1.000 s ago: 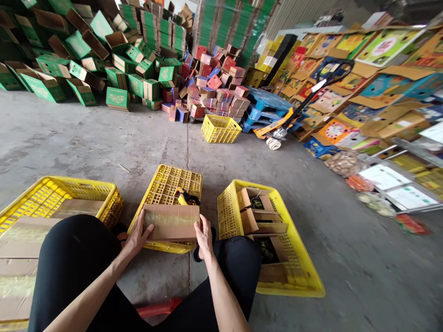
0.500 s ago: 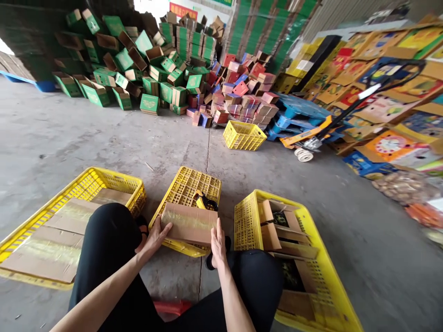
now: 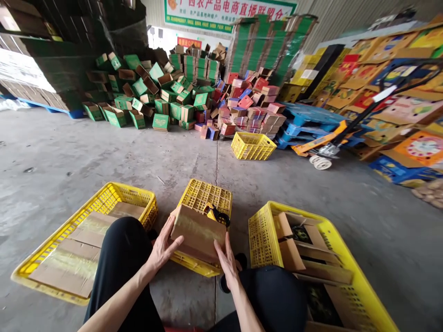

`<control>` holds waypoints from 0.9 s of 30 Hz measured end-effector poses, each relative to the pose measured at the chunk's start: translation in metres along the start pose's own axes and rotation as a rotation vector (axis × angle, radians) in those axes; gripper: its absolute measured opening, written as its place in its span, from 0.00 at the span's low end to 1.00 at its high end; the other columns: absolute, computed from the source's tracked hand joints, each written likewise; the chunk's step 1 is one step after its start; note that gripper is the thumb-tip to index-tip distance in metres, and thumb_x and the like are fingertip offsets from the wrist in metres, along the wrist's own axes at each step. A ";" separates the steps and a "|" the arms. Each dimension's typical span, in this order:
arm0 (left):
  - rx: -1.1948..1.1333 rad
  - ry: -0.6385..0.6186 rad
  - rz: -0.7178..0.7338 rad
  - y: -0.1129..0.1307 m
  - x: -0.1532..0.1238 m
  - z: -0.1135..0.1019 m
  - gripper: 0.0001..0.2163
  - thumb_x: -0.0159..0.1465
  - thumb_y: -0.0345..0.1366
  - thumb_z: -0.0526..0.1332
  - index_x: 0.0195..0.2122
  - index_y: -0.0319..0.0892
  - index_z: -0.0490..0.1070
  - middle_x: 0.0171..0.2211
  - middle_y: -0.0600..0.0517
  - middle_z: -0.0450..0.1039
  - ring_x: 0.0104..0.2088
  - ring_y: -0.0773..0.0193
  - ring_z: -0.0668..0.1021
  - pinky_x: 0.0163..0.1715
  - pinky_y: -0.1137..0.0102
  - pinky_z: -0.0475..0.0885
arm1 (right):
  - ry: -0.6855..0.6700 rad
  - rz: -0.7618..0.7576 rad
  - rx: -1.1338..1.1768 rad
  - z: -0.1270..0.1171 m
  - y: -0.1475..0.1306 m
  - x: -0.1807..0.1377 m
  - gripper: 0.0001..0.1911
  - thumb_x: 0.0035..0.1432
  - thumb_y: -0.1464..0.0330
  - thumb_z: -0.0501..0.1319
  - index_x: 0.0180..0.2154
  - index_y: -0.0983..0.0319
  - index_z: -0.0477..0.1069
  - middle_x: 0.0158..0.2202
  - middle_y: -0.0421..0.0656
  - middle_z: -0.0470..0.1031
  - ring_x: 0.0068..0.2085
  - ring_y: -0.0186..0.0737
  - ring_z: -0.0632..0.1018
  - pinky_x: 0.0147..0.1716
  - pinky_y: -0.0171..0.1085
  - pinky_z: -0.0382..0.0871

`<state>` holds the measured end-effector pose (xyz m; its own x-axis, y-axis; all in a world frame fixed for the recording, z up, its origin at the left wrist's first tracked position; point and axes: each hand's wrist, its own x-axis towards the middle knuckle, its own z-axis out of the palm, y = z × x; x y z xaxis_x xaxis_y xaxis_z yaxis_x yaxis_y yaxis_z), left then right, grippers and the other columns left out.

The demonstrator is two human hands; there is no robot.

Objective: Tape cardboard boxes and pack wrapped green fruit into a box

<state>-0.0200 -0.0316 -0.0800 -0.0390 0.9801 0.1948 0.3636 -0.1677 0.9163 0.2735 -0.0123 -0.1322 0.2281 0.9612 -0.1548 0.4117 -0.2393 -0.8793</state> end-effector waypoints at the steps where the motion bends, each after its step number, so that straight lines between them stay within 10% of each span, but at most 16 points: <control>1: 0.021 -0.008 0.062 0.006 0.001 -0.002 0.37 0.71 0.51 0.62 0.77 0.50 0.49 0.77 0.46 0.49 0.76 0.47 0.52 0.74 0.49 0.53 | -0.002 0.021 0.015 0.001 -0.001 0.000 0.46 0.63 0.44 0.57 0.74 0.60 0.56 0.73 0.50 0.61 0.73 0.53 0.64 0.70 0.51 0.62; 11: 0.374 0.027 0.366 0.037 -0.007 0.030 0.39 0.69 0.53 0.65 0.77 0.56 0.48 0.75 0.45 0.56 0.72 0.43 0.64 0.68 0.49 0.67 | -0.011 -0.137 0.048 -0.005 -0.004 0.001 0.36 0.63 0.46 0.58 0.63 0.62 0.75 0.71 0.51 0.65 0.74 0.58 0.61 0.73 0.58 0.53; 27: 0.530 0.059 0.664 0.086 0.002 0.102 0.31 0.70 0.50 0.64 0.72 0.48 0.63 0.63 0.43 0.74 0.66 0.45 0.73 0.63 0.50 0.71 | -0.055 -0.316 0.328 -0.043 -0.070 -0.045 0.30 0.70 0.45 0.53 0.63 0.51 0.74 0.65 0.46 0.73 0.69 0.56 0.69 0.71 0.61 0.58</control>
<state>0.1061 -0.0331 -0.0361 0.2932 0.6864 0.6655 0.7158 -0.6191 0.3232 0.2724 -0.0443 -0.0438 0.0854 0.9881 0.1275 0.1503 0.1138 -0.9821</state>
